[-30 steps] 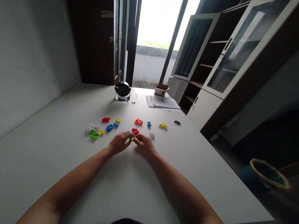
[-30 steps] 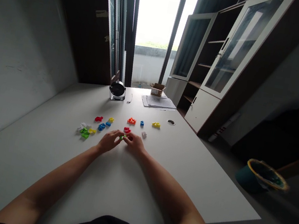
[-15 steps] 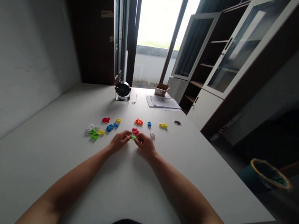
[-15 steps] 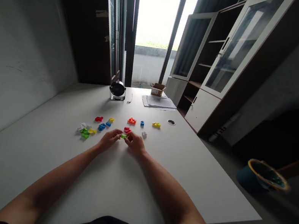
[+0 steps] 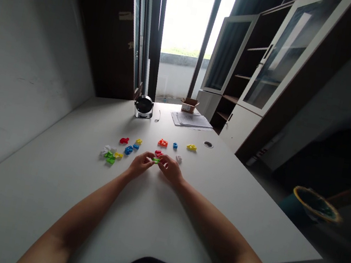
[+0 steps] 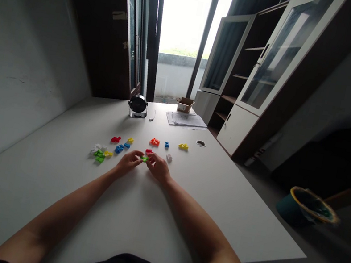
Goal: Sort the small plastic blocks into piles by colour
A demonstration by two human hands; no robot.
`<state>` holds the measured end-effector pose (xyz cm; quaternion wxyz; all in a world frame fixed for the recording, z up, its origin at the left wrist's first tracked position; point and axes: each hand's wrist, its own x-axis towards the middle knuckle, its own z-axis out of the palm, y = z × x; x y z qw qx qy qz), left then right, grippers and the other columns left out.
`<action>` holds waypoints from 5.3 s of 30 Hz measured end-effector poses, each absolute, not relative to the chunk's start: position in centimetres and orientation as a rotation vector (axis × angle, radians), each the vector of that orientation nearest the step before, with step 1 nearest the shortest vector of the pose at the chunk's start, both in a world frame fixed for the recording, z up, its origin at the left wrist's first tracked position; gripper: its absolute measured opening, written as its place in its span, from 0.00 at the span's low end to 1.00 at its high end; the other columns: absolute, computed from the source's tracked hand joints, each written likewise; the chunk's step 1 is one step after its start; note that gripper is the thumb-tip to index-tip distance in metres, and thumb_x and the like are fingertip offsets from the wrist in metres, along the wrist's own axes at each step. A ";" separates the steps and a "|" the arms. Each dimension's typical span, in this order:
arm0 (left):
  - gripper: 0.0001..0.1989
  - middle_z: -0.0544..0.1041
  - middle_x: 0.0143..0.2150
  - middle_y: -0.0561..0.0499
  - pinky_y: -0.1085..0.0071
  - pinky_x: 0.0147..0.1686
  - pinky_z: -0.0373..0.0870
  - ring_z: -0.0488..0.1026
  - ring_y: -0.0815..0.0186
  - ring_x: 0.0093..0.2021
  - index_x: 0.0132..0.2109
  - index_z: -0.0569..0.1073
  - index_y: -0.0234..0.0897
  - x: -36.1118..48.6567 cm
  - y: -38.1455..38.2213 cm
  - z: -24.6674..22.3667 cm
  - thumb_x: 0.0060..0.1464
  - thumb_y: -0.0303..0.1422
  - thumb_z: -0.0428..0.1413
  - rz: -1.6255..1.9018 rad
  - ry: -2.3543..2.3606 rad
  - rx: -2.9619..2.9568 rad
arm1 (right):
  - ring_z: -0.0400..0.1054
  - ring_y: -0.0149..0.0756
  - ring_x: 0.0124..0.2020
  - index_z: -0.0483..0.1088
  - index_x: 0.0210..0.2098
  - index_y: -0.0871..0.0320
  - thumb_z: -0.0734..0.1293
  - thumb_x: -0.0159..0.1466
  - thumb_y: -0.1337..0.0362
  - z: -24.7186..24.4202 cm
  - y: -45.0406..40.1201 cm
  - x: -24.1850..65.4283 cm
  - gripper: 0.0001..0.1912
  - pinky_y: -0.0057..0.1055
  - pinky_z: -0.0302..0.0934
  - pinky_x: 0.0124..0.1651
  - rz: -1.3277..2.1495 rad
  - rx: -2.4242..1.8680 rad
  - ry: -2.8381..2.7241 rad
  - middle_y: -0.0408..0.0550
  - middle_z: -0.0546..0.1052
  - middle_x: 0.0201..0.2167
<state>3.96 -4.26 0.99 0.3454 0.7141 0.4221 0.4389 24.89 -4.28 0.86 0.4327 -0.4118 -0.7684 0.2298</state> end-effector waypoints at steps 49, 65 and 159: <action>0.10 0.81 0.43 0.49 0.71 0.36 0.74 0.78 0.65 0.36 0.46 0.78 0.40 4.3 -4.6 1.2 0.60 0.32 0.54 1.123 1.195 1.937 | 0.70 0.38 0.33 0.69 0.39 0.55 0.70 0.59 0.65 2.1 0.8 39.5 0.10 0.31 0.59 0.36 0.114 -1.779 -1.818 0.49 0.77 0.35; 0.10 0.81 0.43 0.49 0.66 0.42 0.72 0.76 0.62 0.40 0.42 0.79 0.41 2.8 -3.6 0.7 0.59 0.28 0.53 1.185 1.475 2.058 | 0.67 0.37 0.37 0.73 0.35 0.56 0.68 0.62 0.61 -0.5 2.0 41.7 0.06 0.30 0.55 0.38 0.025 -1.942 -1.843 0.49 0.75 0.36; 0.09 0.75 0.51 0.46 0.63 0.50 0.74 0.75 0.61 0.51 0.50 0.69 0.41 7.6 -4.2 2.8 0.64 0.28 0.52 1.060 1.101 2.519 | 0.71 0.36 0.27 0.72 0.39 0.56 0.69 0.63 0.45 0.1 -3.0 28.0 0.19 0.32 0.66 0.32 0.901 -1.065 -1.713 0.45 0.77 0.26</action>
